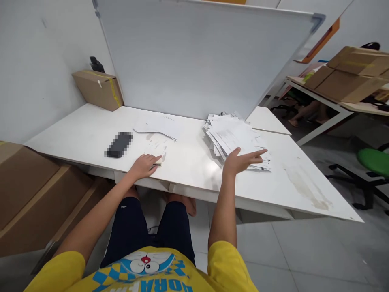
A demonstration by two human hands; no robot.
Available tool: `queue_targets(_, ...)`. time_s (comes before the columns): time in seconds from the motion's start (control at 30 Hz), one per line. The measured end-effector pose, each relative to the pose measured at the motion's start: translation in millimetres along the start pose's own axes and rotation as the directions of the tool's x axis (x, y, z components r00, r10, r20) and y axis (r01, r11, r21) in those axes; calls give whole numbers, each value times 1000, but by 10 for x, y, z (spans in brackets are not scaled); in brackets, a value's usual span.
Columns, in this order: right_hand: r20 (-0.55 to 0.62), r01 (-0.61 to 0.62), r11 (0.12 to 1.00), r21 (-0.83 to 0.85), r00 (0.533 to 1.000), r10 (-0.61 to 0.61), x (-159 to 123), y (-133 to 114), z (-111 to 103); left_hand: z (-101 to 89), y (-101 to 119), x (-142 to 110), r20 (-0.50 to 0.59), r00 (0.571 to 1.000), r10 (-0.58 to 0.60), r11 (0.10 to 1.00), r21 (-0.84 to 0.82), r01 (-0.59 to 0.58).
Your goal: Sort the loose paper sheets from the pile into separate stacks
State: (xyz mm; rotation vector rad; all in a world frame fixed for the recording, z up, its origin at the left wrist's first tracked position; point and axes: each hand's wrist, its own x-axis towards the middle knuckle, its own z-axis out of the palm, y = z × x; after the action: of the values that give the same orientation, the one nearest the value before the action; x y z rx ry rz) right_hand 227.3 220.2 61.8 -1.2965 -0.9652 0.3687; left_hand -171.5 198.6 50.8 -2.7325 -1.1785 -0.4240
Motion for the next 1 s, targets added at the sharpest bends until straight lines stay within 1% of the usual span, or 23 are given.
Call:
queue_targets(0.03,-141,81,994,-73,986,-91,-64,-27,110,13,2,-6,-8,1000,5,1000,-3,-5)
queue_targets(0.07,-228,126,979,-158,960,-160,-114,-59,274,24,2,-11,-15,1000,11,1000,-10,-11)
queue_targets(0.1,-215,154,959,-237,954,-207,-146,-92,489,33,0,-16,-21,1000,17,1000,-21,-17)
queue_targets(0.13,-87,191,935,-297,970,-226,-160,-120,746,38,-2,-21,-28,999,22,999,-34,-23)
queue_targets(0.17,107,246,909,-335,969,-223,-160,-135,1028,41,-4,-25,-34,999,26,999,-47,-27)
queue_targets(0.2,298,316,878,-359,930,-213,-150,-135,1319,41,-5,-30,-40,999,29,998,-58,-31)
queue_targets(0.23,464,395,836,-381,864,-197,-137,-118,1597,40,-5,-35,-43,999,32,997,-64,-35)
queue_targets(0.27,584,464,787,-407,795,-166,-126,-84,1846,38,-4,-41,-44,998,34,997,-66,-37)
queue_targets(0.3,660,509,743,-434,741,-123,-120,-38,2053,36,-3,-46,-43,998,37,997,-65,-40)
queue_targets(0.33,702,536,707,-461,708,-80,-120,14,2210,35,-2,-52,-42,998,38,997,-65,-41)
queue_targets(0.37,719,548,681,-486,693,-44,-125,68,2316,35,-1,-57,-41,998,37,997,-66,-40)
queue_targets(0.4,722,548,666,-506,691,-20,-131,119,2376,38,0,-61,-41,999,36,997,-69,-39)
queue_targets(0.47,716,538,667,-516,698,-10,-141,203,2390,47,1,-68,-45,998,34,997,-74,-37)
queue_targets(0.63,709,490,753,-440,704,-43,-109,312,2258,62,12,-69,-47,999,28,996,-80,-31)
queue_targets(0.77,690,470,781,-412,721,-69,-92,360,2255,61,21,-68,-46,999,12,997,-72,-15)
queue_targets(0.87,647,422,823,-380,757,-89,-102,378,2260,63,21,-73,-57,998,4,998,-66,-8)
queue_targets(1.0,554,343,869,-358,827,-98,-107,376,2227,72,17,-84,-75,997,-1,997,-79,-4)
